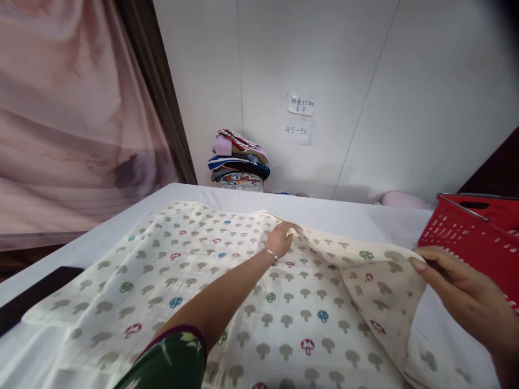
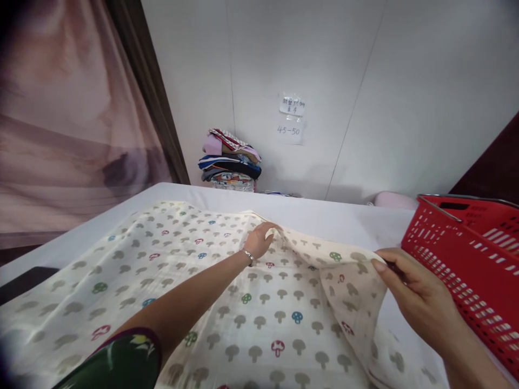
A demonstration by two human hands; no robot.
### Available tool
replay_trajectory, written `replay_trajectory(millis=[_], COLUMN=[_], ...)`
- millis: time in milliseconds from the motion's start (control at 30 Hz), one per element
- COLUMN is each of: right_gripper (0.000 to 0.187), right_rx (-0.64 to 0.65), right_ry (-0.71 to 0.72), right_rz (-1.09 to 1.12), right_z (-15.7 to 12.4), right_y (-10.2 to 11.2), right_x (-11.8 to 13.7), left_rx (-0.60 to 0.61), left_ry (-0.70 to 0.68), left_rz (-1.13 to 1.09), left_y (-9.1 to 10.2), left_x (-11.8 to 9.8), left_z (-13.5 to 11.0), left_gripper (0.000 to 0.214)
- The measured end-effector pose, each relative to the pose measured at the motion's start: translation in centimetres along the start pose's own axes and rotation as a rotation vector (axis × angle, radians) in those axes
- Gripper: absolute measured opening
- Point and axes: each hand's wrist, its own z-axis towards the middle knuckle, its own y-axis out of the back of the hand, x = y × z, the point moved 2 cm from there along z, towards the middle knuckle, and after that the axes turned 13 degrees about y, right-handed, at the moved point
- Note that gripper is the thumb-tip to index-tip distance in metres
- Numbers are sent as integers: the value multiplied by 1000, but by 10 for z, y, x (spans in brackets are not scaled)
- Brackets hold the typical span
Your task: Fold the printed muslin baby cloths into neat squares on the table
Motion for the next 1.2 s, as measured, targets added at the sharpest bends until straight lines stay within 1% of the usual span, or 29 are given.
replay_trajectory(millis=[100,167,233,300,400,467,533,633,700,767,867,967,1133,1200], right_gripper=[25,24,22,20,22,24,24,23,23,22,20,20,22,22], right_rx=[-55,-79,-100,-126,-185,-219,-233,-240,-236,-218,-191,-193,-196,-205], right_ry=[-11,-42,-83,-123,-169,-200,-212,-197,-175,-150,-127,-123,-156,-184], right_rz=[18,14,-15,-53,-102,-118,-108,-75,-79,-82,-82,-77,-61,-69], right_z=[2,2,1,-1,-7,-11,-14,-16,-16,-18,-20,-21,-20,-18], right_y=[4,6,9,13,18,20,20,19,20,22,25,26,26,28], right_x=[-1,-4,-10,-20,-40,-51,-57,-56,-53,-51,-52,-52,-43,-40], left_rx=[10,43,66,56,10,-26,-43,-4,67,141,205,230,211,198], left_ry=[-77,-120,-146,-159,-199,-166,-102,-48,-6,46,88,90,45,7], left_rz=[105,175,218,233,233,223,218,218,193,159,130,134,210,256], left_y=[-7,-11,-9,-3,11,19,24,23,21,20,19,19,23,28], left_x=[9,14,16,18,17,17,17,18,19,20,21,20,15,11], left_z=[22,31,34,33,27,24,22,24,28,32,37,40,42,41], left_gripper=[40,35,26,21,21,24,34,50,55,56,53,48,25,21])
